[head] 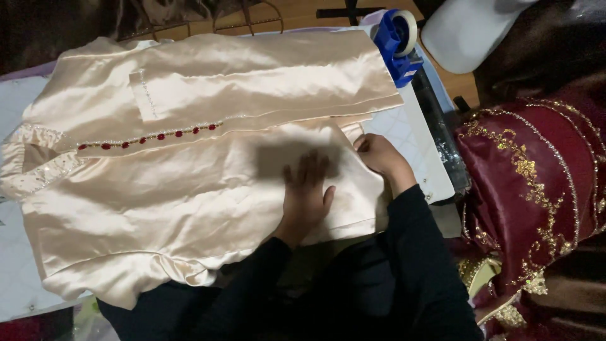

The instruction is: Folding a light-colored shiny garment on a flat surface

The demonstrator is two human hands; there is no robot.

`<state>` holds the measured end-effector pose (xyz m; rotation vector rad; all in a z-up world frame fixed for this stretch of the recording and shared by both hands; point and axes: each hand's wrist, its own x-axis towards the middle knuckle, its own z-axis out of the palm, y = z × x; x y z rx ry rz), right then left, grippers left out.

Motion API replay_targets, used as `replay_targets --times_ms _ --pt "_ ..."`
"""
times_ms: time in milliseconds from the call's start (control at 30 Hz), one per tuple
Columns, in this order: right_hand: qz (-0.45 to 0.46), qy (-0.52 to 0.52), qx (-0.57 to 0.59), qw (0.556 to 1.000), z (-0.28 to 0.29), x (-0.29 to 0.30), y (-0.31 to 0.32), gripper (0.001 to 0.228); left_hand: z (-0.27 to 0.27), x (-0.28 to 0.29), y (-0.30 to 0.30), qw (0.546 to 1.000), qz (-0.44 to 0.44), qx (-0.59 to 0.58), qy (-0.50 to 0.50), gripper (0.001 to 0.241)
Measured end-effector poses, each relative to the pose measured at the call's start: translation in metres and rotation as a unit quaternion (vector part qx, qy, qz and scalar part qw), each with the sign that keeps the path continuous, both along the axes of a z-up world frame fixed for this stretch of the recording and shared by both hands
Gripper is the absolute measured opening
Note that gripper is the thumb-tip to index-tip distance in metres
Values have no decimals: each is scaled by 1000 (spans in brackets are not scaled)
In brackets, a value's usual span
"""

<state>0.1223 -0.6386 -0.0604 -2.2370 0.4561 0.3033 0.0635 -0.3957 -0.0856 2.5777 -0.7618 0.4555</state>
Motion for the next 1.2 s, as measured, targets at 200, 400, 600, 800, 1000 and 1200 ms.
replay_targets --times_ms 200,400,600,800,1000,1200 --pt "14 88 -238 967 20 8 18 67 4 -2 3 1000 -6 1 -8 76" --pt "-25 -45 -154 987 40 -4 28 40 3 -2 4 1000 1 4 -19 75" --pt "-25 22 -167 985 7 9 7 44 7 -2 5 1000 2 14 -15 73" --pt "-42 -40 -181 982 65 -4 9 27 1 0 5 1000 -8 9 -9 74" --pt "-192 -165 -305 918 29 5 -48 9 1 -1 7 1000 -18 7 12 71" --pt "-62 -298 -213 928 66 -23 31 51 -5 20 -21 992 5 51 111 68"
